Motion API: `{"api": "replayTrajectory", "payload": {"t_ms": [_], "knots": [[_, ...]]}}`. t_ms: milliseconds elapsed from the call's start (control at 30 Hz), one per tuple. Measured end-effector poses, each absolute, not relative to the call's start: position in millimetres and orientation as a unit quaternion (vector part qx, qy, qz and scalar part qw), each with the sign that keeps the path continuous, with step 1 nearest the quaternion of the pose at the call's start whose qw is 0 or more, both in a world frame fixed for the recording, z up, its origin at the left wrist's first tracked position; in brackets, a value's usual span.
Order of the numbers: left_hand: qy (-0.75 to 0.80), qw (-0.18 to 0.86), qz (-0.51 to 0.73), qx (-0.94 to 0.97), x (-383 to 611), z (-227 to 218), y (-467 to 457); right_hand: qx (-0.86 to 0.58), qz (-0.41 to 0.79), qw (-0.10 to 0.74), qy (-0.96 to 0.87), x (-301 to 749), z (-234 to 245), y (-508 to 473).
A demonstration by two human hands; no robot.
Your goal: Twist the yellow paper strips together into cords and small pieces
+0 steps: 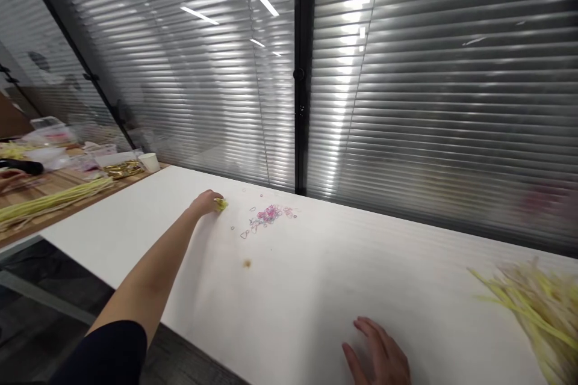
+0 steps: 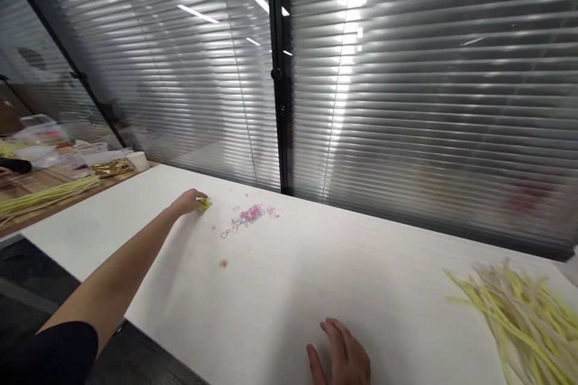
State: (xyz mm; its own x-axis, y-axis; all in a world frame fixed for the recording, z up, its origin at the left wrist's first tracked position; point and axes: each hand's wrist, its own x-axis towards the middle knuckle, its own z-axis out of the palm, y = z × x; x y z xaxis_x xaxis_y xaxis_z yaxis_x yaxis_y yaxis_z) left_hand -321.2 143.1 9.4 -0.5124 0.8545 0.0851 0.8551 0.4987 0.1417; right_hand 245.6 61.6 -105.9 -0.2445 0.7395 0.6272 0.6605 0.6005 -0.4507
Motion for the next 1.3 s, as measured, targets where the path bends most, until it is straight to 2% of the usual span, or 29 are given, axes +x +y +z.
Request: {"api": "replayTrajectory", "payload": {"t_ms": [100,267,433,600,700,900,1067,1167,1300], "knots": [[-0.854,0.058,-0.097,-0.508,-293.0,20.3,153.8,-0.432,0.068,0.403,-0.804,249.2,-89.3,58.0],[-0.734,0.086,-0.278,-0.613,-189.2,37.3,195.0,-0.474,0.160,0.369,-0.783,246.1,-60.0,54.1],[-0.608,-0.064,-0.431,-0.663,-35.6,35.3,202.6,-0.503,0.203,0.402,-0.737,258.8,-47.2,65.7],[-0.500,-0.168,-0.434,-0.730,78.0,8.5,183.6,-0.586,0.101,0.413,-0.689,324.5,-38.0,94.4],[-0.470,-0.184,-0.411,-0.759,101.4,-11.5,169.2,-0.660,0.009,0.344,-0.668,373.1,-30.0,117.4],[-0.496,-0.198,-0.368,-0.761,94.8,-42.9,157.6,-0.799,-0.067,0.083,-0.592,414.4,-23.5,150.4],[-0.495,-0.198,-0.358,-0.766,95.8,-48.4,158.4,-0.827,-0.042,0.003,-0.561,417.5,-23.6,154.9],[-0.475,-0.189,-0.353,-0.784,98.1,-49.4,157.9,-0.807,0.016,0.016,-0.590,423.0,-18.8,157.3],[-0.470,-0.199,-0.367,-0.778,98.8,-50.5,157.5,-0.711,0.113,0.159,-0.676,423.0,-9.4,165.0]]}}
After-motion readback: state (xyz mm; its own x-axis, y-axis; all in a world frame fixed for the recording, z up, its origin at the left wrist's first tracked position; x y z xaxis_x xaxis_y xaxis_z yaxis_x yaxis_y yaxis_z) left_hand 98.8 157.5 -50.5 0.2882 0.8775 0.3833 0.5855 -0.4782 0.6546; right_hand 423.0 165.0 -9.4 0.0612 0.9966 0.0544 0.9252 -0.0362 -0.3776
